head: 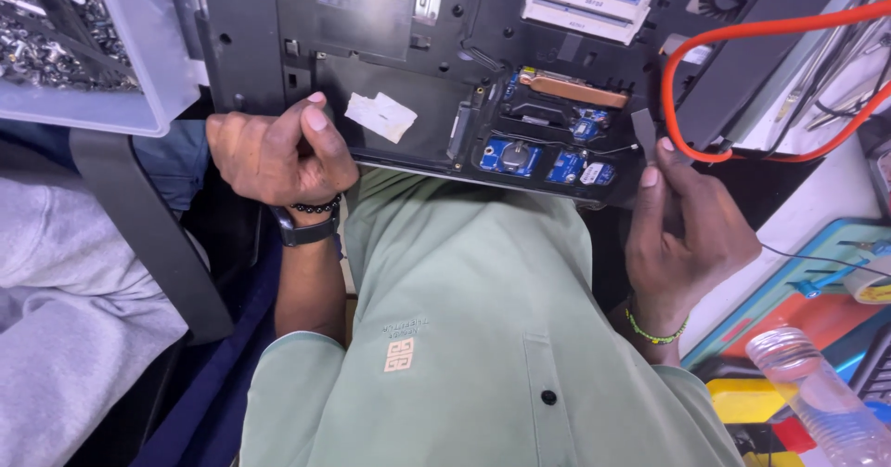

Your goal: Disassembling a laptop by prying open the casing and disconnecting internal components

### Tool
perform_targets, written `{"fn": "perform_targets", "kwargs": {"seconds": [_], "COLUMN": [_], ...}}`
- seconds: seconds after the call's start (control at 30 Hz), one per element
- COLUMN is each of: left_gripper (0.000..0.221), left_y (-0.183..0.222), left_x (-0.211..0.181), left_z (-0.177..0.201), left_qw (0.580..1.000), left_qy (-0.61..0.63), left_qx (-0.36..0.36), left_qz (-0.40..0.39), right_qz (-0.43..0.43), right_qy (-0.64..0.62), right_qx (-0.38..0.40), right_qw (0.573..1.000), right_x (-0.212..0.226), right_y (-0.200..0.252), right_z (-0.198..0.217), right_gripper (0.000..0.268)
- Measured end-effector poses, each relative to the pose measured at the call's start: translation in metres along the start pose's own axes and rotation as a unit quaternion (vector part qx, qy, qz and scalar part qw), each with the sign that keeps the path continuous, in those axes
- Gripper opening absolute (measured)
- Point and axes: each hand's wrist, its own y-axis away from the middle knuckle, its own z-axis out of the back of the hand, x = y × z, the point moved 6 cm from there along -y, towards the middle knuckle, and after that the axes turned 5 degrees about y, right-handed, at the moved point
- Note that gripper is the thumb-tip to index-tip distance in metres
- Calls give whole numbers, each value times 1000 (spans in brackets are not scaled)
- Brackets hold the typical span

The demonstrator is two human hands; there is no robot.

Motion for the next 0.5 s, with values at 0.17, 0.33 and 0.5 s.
{"fn": "perform_targets", "kwargs": {"seconds": [0.17, 0.33, 0.5], "left_gripper": [31, 32, 32], "left_y": [0, -1, 0], "left_x": [-2, -5, -5], "left_z": [-2, -1, -1], "left_qw": [1000, 1000, 1000], "left_qy": [-8, -23, -17], "left_qx": [2, -10, -1], "left_qz": [7, 9, 17], "right_qz": [-2, -7, -25], "right_qy": [8, 12, 1], "right_qx": [-18, -28, -34], "right_qw": [1000, 1000, 999], "right_x": [-11, -23, -21], "right_y": [-1, 0, -11], "right_z": [6, 3, 0], "right_gripper": [13, 14, 11]}}
